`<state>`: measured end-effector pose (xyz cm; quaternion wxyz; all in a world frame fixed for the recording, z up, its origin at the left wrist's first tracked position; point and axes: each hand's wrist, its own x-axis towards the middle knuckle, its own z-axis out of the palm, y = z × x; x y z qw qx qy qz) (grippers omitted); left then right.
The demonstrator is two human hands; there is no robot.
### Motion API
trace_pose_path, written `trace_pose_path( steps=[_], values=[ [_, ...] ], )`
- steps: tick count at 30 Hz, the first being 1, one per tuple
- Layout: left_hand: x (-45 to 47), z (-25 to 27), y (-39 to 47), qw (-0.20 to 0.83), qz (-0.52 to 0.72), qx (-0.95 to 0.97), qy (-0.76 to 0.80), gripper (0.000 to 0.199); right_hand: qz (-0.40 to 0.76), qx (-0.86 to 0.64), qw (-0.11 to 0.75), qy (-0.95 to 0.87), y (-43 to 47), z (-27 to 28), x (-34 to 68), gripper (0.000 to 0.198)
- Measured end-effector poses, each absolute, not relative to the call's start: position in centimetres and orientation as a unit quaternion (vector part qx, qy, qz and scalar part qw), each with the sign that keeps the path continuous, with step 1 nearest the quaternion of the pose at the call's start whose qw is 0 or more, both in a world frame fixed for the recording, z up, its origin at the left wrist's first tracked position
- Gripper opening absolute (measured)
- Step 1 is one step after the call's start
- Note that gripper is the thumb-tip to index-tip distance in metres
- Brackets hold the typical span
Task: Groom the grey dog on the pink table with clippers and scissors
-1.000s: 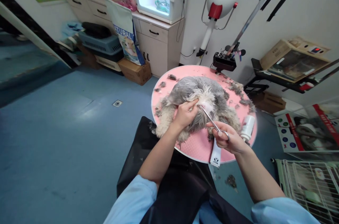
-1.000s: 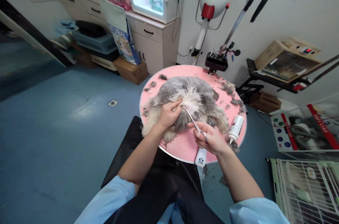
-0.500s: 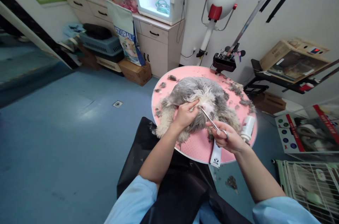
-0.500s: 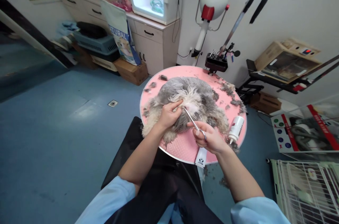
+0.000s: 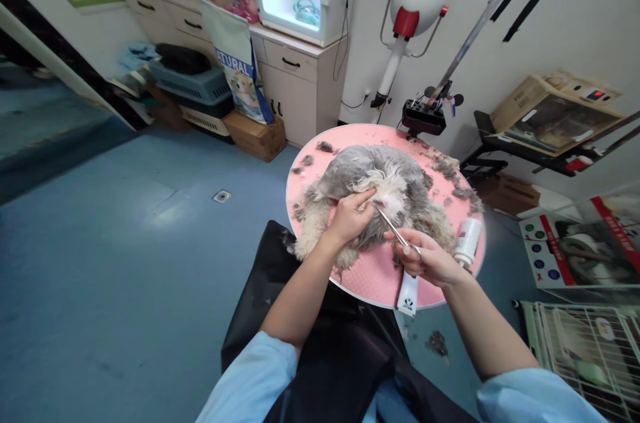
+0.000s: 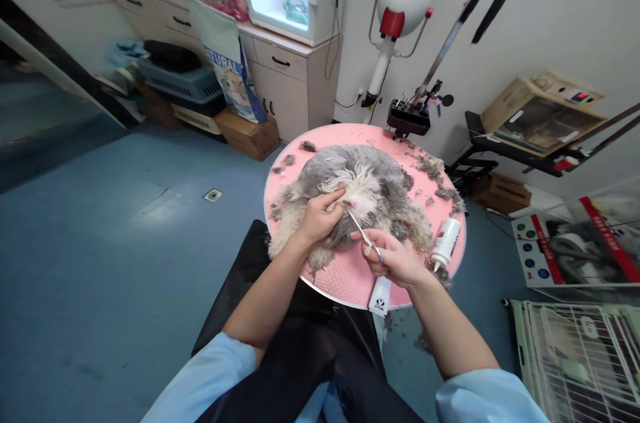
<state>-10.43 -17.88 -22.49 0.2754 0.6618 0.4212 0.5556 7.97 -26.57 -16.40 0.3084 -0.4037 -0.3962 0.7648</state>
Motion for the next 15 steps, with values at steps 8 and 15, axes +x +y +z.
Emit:
trace_pose_path(
  steps=[8, 15],
  values=[
    [-10.47, -22.39, -17.87, 0.276, 0.549, 0.667, 0.421, 0.033, 0.597, -0.507, 0.301, -0.544, -27.27, -16.02, 7.75, 0.036],
    [-10.54, -22.31, -17.90, 0.276, 0.542, 0.670, 0.425, 0.034, 0.529, -0.540, 0.271, -0.595, -27.30, -16.69, 7.40, 0.041]
  ],
)
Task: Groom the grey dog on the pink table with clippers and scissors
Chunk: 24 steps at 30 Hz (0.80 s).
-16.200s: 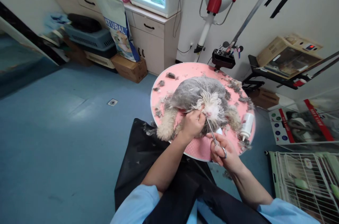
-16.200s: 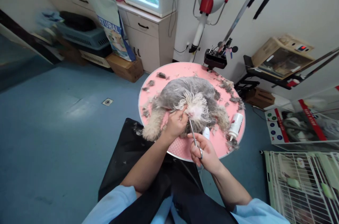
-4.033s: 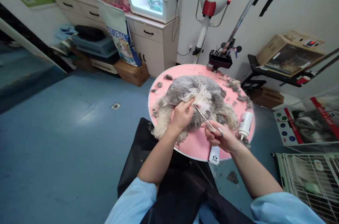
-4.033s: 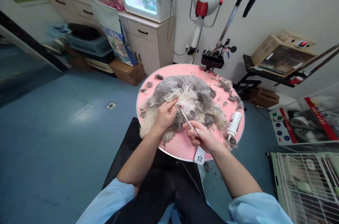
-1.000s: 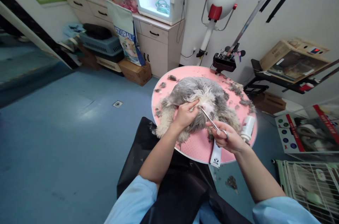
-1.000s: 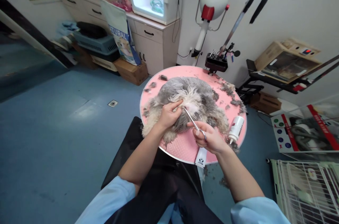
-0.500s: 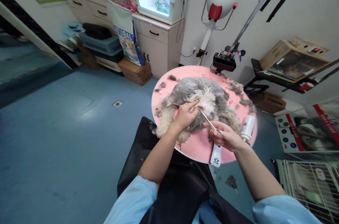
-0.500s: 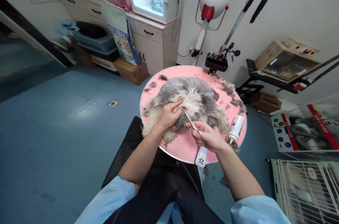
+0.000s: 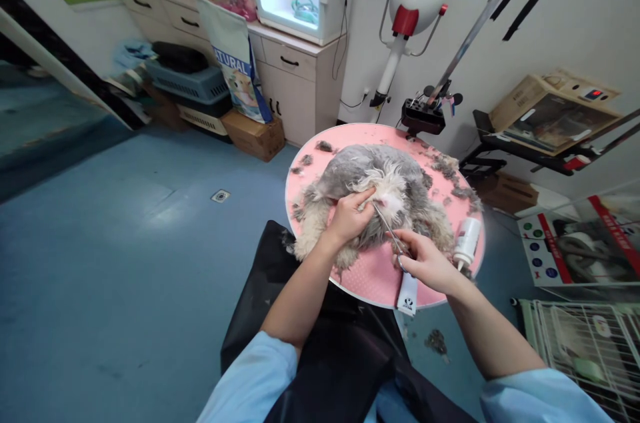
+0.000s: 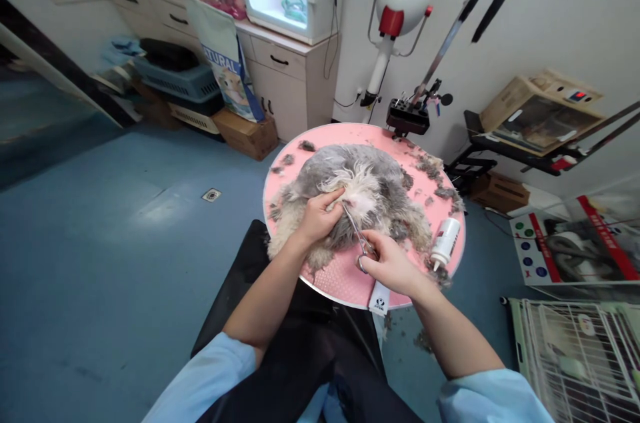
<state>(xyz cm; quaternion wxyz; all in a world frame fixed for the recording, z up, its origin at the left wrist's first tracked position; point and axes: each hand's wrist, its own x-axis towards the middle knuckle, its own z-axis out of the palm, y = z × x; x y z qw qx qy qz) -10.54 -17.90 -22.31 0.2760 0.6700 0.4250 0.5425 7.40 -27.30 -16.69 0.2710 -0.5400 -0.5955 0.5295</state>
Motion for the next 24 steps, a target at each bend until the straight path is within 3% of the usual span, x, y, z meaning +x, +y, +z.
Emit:
trace_pose_path(
  steps=[12, 24],
  values=[
    [-10.5, -22.6, -17.7, 0.281, 0.549, 0.661, 0.427, 0.035, 0.612, -0.491, 0.299, -0.543, -28.2, -15.9, 7.1, 0.041],
    [-10.4, -22.5, -17.8, 0.292, 0.554, 0.655, 0.423, 0.035, 0.622, -0.467, 0.318, -0.542, -28.0, -17.0, 7.0, 0.034]
  ],
)
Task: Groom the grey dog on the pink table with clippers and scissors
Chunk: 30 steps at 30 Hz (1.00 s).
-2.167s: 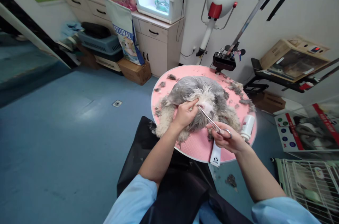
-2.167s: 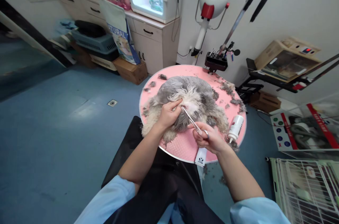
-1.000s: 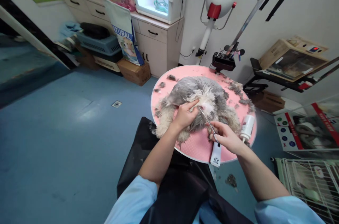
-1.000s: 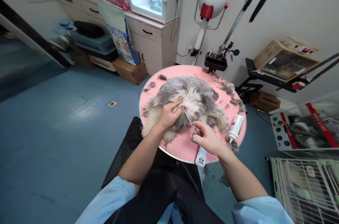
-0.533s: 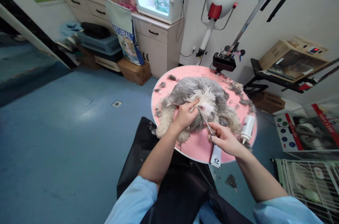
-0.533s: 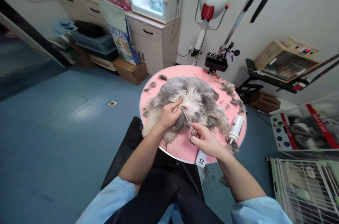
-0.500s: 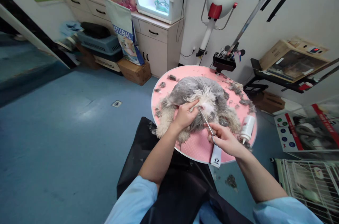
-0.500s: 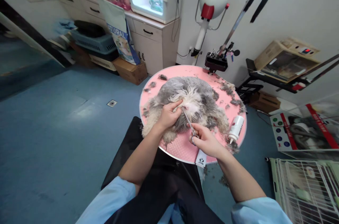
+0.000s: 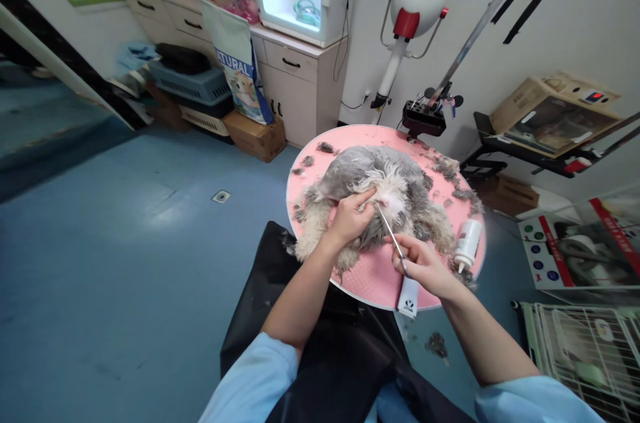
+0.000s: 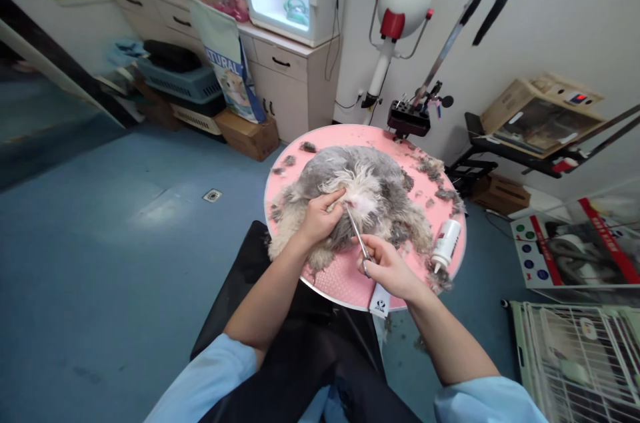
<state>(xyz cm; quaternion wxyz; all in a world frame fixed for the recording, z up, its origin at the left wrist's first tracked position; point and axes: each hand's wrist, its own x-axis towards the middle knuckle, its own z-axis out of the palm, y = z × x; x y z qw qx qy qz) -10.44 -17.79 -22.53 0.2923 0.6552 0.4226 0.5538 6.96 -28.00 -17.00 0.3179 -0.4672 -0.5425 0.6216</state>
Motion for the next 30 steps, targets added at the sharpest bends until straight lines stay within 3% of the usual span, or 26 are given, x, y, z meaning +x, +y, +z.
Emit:
trace_pose_path(
  steps=[5, 8, 12, 16, 22, 30],
  values=[
    [-10.1, -22.4, -17.7, 0.296, 0.555, 0.658, 0.415, 0.036, 0.537, -0.469, 0.381, -0.588, -28.1, -16.0, 7.8, 0.027],
    [-9.9, -22.4, -17.7, 0.301, 0.550, 0.661, 0.413, 0.036, 0.325, -0.524, 0.386, -0.687, -25.7, -15.3, 6.9, 0.010],
    [-9.9, -22.5, -17.7, 0.318, 0.556, 0.662, 0.390, 0.036, -0.027, -0.498, 0.266, -0.825, -21.5, -14.9, 5.1, 0.013],
    [-10.2, -22.2, -17.7, 0.335, 0.555, 0.663, 0.374, 0.036, -0.202, -0.436, 0.199, -0.854, -19.6, -14.7, 4.5, 0.014],
    [-10.2, -21.5, -17.5, 0.353, 0.529, 0.673, 0.377, 0.035, -0.263, -0.386, 0.166, -0.868, -18.9, -14.8, 4.6, 0.016],
    [-10.3, -22.1, -17.3, 0.365, 0.537, 0.656, 0.384, 0.035, -0.186, -0.375, 0.277, -0.865, -18.0, -15.9, 5.9, 0.011]
  ],
)
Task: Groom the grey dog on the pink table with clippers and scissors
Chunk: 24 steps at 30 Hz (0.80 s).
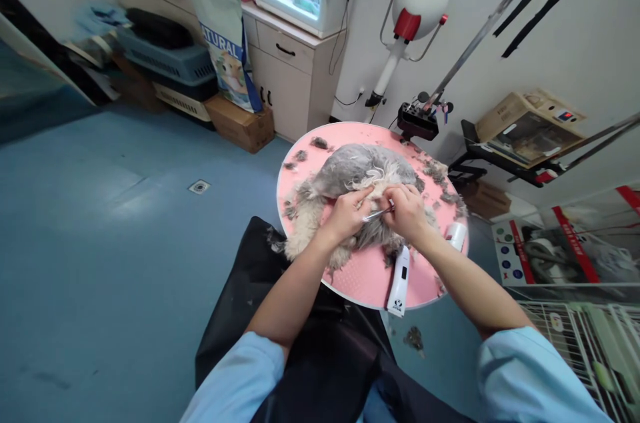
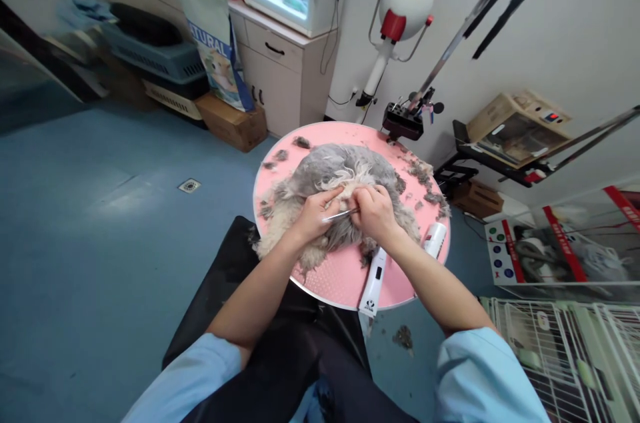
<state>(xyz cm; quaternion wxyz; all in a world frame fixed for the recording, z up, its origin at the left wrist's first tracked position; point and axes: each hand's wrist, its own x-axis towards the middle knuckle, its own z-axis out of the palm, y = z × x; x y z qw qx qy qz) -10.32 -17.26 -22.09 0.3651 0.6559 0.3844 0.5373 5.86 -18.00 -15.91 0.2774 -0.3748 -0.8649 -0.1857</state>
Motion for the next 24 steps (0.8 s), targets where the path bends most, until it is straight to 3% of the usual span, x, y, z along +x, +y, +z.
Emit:
trace_pose_path(
  steps=[7, 15, 19, 24],
  values=[
    [-10.2, -22.0, -17.3, 0.369, 0.552, 0.664, 0.343, 0.035, -0.195, -0.393, 0.222, -0.871, -18.2, -15.7, 5.3, 0.012],
    [-10.2, -21.7, -17.4, 0.358, 0.541, 0.650, 0.396, 0.037, 0.028, -0.480, 0.397, -0.782, -17.6, -16.7, 5.1, 0.010],
    [-9.9, -21.4, -17.7, 0.358, 0.538, 0.640, 0.415, 0.031, 0.076, -0.496, 0.380, -0.777, -17.5, -16.5, 5.2, 0.004],
    [-9.4, -21.1, -18.0, 0.371, 0.558, 0.590, 0.450, 0.026, 0.216, -0.621, 0.441, -0.611, -17.7, -15.4, 6.4, 0.026]
  ],
)
